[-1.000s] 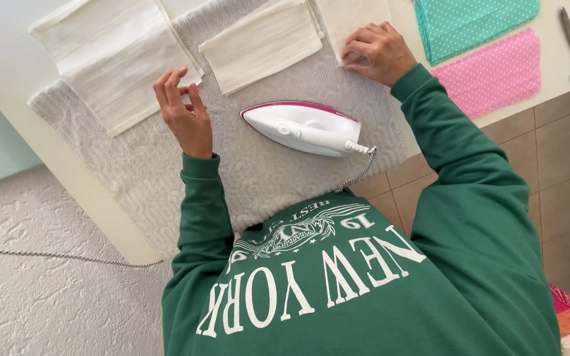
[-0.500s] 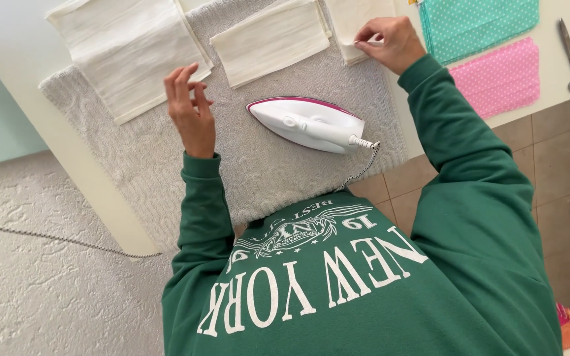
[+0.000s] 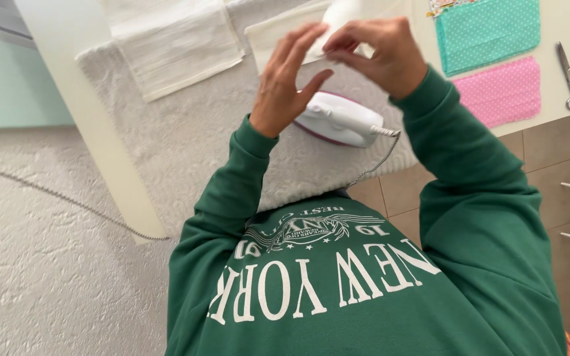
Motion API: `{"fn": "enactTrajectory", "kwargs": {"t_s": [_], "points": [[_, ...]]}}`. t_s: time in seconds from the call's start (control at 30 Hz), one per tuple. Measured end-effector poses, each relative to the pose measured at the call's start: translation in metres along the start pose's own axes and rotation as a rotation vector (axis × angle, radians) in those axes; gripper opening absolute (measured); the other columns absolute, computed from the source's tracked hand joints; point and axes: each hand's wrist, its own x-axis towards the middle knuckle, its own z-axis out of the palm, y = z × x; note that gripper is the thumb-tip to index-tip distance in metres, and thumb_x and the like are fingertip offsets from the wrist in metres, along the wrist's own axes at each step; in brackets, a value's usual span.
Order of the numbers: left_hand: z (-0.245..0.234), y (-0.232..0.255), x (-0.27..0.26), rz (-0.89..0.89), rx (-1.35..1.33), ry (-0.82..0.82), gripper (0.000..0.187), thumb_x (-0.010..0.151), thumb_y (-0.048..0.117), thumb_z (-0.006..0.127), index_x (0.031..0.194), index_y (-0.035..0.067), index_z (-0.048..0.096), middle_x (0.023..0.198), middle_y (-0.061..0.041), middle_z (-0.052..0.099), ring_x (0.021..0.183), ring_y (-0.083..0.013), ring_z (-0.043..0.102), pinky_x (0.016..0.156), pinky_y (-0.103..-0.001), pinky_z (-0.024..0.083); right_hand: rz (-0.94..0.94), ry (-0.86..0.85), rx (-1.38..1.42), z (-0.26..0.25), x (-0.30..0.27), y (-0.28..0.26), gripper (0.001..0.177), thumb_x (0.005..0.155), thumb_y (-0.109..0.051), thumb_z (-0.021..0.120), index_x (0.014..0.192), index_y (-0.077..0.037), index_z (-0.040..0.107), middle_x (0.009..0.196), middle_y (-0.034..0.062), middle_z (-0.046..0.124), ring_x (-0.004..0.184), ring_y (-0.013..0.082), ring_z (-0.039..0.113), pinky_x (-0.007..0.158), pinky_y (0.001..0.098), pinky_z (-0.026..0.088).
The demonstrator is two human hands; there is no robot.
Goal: The recorder is ironing and folding small rectangular pieces of white fabric on an ironing surface.
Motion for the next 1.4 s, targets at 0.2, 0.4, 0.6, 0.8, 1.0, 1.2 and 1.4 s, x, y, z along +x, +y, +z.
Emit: {"fn": "enactTrajectory", "kwargs": {"t_s": [0.2, 0.4, 0.6, 0.8, 1.0, 1.2, 1.4], "points": [[-0.087, 0.039, -0.046, -0.126, -0.185, 0.024, 0.022, 0.086, -0.003, 0.069, 0.106, 0.002, 0.065, 0.092, -0.008, 0.067, 0.076, -0.0200, 0.062, 0.070, -0.031, 0.051, 0.068, 0.082, 0.147, 0.038, 0.025, -0.090, 0.019, 0.088, 0.016, 0.083, 0.103, 0.010, 0.072, 0.092, 0.0175, 0.073, 0.072, 0.0201, 0.066, 0.070, 0.0276, 0.057], [-0.158, -0.010, -0.153, -0.304, 0.206, 0.100, 0.036, 0.068, -0.015, 0.065, 0.097, 0.006, 0.069, 0.092, -0.005, 0.068, 0.074, -0.0200, 0.062, 0.072, -0.030, 0.056, 0.134, 0.148, 0.233, 0.114, 0.032, -0.108, 0.015, 0.095, 0.015, 0.081, 0.105, 0.009, 0.070, 0.094, 0.0191, 0.074, 0.072, 0.0203, 0.067, 0.067, 0.0266, 0.057], [-0.216, -0.029, -0.212, -0.376, 0.298, 0.179, 0.031, 0.076, -0.016, 0.061, 0.096, 0.005, 0.073, 0.098, -0.005, 0.072, 0.083, -0.0195, 0.063, 0.076, -0.030, 0.053, 0.168, 0.187, 0.204, 0.173, 0.035, -0.122, 0.022, 0.092, 0.018, 0.079, 0.110, 0.008, 0.070, 0.101, 0.0179, 0.074, 0.081, 0.0232, 0.069, 0.078, 0.0319, 0.060], [-0.195, -0.059, -0.271, -0.339, 0.340, 0.096, 0.036, 0.085, -0.011, 0.068, 0.109, 0.016, 0.074, 0.127, -0.003, 0.070, 0.123, -0.0260, 0.060, 0.112, -0.042, 0.046, 0.267, 0.160, 0.109, 0.219, -0.030, -0.107, 0.026, 0.083, 0.015, 0.079, 0.103, -0.001, 0.071, 0.104, 0.0144, 0.074, 0.091, 0.0251, 0.069, 0.089, 0.0347, 0.058], [-0.167, -0.065, -0.323, -0.361, 0.417, -0.119, 0.027, 0.097, 0.000, 0.063, 0.112, 0.018, 0.074, 0.127, -0.005, 0.069, 0.131, -0.0307, 0.051, 0.111, -0.052, 0.037, 0.352, 0.079, 0.154, 0.267, -0.091, -0.080, 0.021, 0.087, 0.017, 0.071, 0.094, -0.003, 0.074, 0.100, 0.0125, 0.072, 0.105, 0.0327, 0.066, 0.097, 0.0469, 0.050], [-0.148, -0.065, -0.349, -0.384, 0.440, -0.132, 0.022, 0.094, 0.002, 0.064, 0.105, 0.018, 0.075, 0.126, 0.000, 0.071, 0.133, -0.0270, 0.051, 0.115, -0.051, 0.033, 0.357, 0.005, 0.029, 0.283, -0.125, -0.063, 0.023, 0.084, 0.008, 0.073, 0.092, -0.013, 0.075, 0.108, 0.0030, 0.071, 0.113, 0.0267, 0.063, 0.101, 0.0420, 0.049], [-0.142, -0.094, -0.338, -0.539, 0.360, 0.116, 0.030, 0.089, -0.010, 0.056, 0.099, 0.014, 0.069, 0.105, -0.003, 0.069, 0.109, -0.0249, 0.060, 0.104, -0.042, 0.043, 0.409, 0.040, -0.040, 0.271, -0.084, -0.055, 0.021, 0.091, 0.010, 0.064, 0.103, -0.007, 0.069, 0.101, 0.0107, 0.066, 0.099, 0.0335, 0.065, 0.087, 0.0458, 0.055]]}}
